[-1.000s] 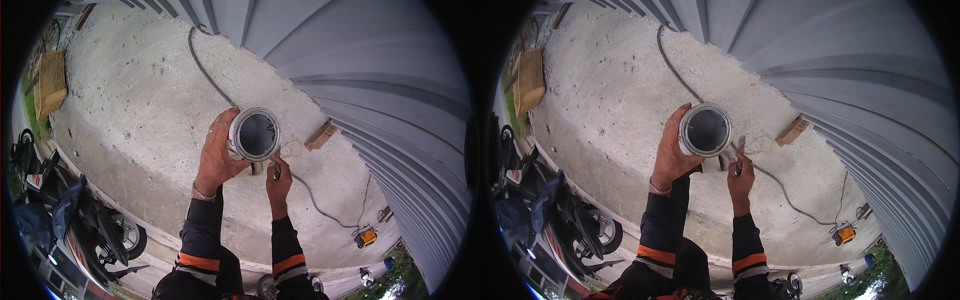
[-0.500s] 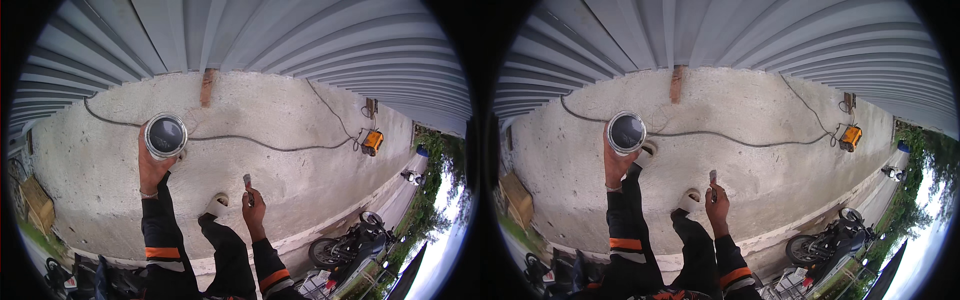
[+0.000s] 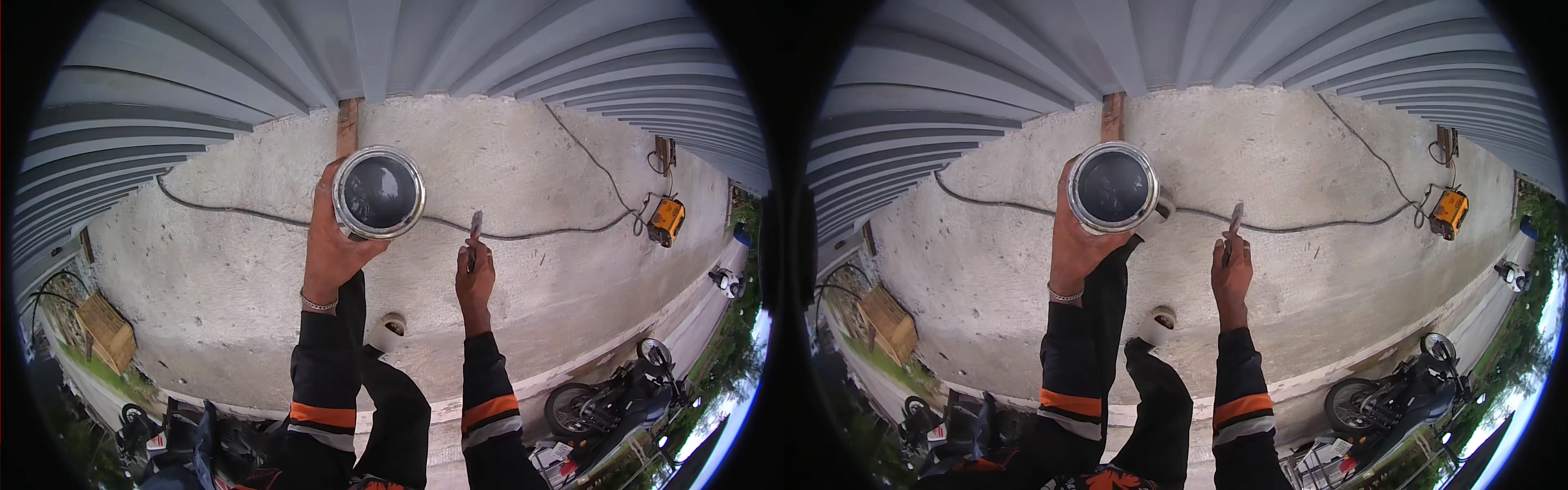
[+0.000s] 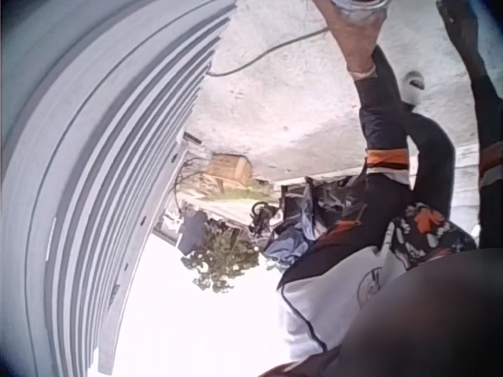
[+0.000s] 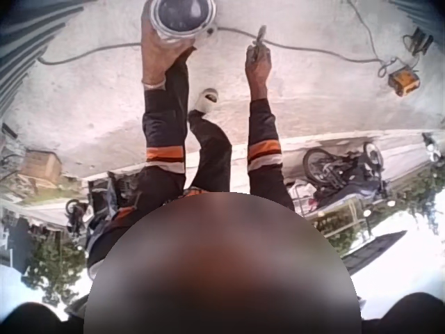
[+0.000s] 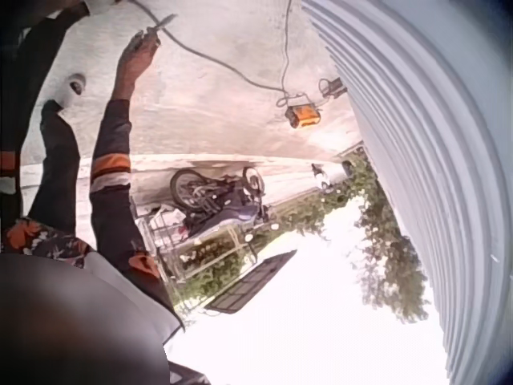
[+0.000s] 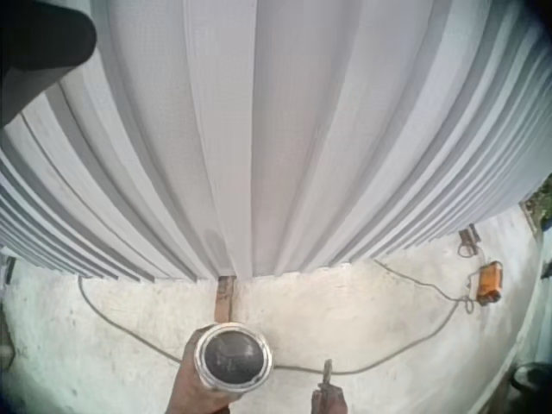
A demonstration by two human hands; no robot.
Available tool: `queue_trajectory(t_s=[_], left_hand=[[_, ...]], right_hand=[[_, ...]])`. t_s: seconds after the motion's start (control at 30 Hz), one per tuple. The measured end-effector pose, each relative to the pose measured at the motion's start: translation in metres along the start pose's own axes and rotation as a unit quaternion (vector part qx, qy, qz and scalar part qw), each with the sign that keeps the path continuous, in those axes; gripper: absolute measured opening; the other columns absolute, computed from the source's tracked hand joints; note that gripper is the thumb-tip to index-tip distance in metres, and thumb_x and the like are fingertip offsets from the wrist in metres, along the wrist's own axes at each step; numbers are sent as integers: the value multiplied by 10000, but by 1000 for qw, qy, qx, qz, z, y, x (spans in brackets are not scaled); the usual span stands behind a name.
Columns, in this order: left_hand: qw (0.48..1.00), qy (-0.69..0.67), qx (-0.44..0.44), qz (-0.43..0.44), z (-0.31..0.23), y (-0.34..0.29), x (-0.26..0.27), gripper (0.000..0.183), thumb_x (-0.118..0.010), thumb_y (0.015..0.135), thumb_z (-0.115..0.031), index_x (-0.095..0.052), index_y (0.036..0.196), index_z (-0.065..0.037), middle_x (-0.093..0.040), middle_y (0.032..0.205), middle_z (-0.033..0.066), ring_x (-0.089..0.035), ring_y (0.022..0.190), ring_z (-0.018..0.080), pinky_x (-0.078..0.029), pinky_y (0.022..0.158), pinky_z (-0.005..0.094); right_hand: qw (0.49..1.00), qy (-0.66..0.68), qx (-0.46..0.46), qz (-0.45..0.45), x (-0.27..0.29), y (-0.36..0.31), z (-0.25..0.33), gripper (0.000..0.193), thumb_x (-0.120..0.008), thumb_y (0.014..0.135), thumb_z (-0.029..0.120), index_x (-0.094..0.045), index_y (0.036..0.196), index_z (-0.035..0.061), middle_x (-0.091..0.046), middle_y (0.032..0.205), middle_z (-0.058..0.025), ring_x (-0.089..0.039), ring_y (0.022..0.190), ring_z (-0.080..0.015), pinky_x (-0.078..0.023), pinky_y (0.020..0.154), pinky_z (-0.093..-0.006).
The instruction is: Painting the edges and joints of a corrugated metal fence with gray paint.
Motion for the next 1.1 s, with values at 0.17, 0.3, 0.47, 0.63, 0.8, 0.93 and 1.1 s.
queue_trajectory(t_s=[0.17,0.3,0.47,0.63,0.8,0.93,1.1], left_hand=[[995,83,49,-20,14,20,22,1101,-971,625,-82,-387,1559,-59,-541,1465,144,-573,1358,278,-515,1121,407],[984,167,44,-39,23,32,41,1118,-989,606,-102,-396,1553,-62,-548,1466,151,-590,1346,298,-526,1111,418],[984,168,60,-26,25,32,49,1129,-991,600,-111,-394,1557,-62,-541,1489,166,-564,1375,315,-509,1129,429],[979,186,76,-24,18,35,52,1118,-991,609,-125,-400,1556,-61,-528,1521,162,-537,1405,343,-498,1139,447],[982,177,64,-22,16,36,42,1071,-984,638,-162,-418,1541,-51,-511,1527,178,-532,1408,359,-505,1135,458],[982,178,66,-21,18,35,42,1048,-981,645,-173,-430,1527,-43,-508,1527,184,-536,1402,363,-505,1131,463],[981,182,58,-15,15,39,33,1050,-976,635,-148,-431,1526,-31,-512,1519,186,-538,1396,375,-502,1133,461]], right_hand=[[994,-44,97,35,-89,128,8,219,-699,1003,202,-619,1173,91,-671,964,-170,-691,845,-376,-560,713,-483],[988,-91,117,44,-151,208,14,229,-713,997,230,-611,1167,117,-657,946,-160,-700,821,-385,-573,692,-497],[971,-183,142,59,-187,255,18,225,-684,1006,269,-586,1154,131,-673,1026,-192,-720,895,-419,-602,740,-511],[955,-249,152,47,-197,282,19,246,-684,987,270,-546,1112,108,-678,1034,-183,-739,908,-383,-625,753,-483],[957,-265,114,11,-188,296,5,168,-607,1025,253,-561,1098,108,-658,1004,-225,-727,865,-438,-610,722,-536],[958,-248,142,-3,-200,260,24,100,-598,1003,180,-558,1024,91,-667,999,-201,-747,820,-392,-634,670,-488],[960,-244,140,-12,-193,293,12,122,-606,1006,196,-555,1059,98,-657,1005,-221,-733,806,-426,-622,679,-518]])
Point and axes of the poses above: each hand's wrist, its own y-axis towards the middle knuckle, its own x-axis out of the back of the hand, z = x × y, the point moved 3 cm from there along y, towards the middle knuckle
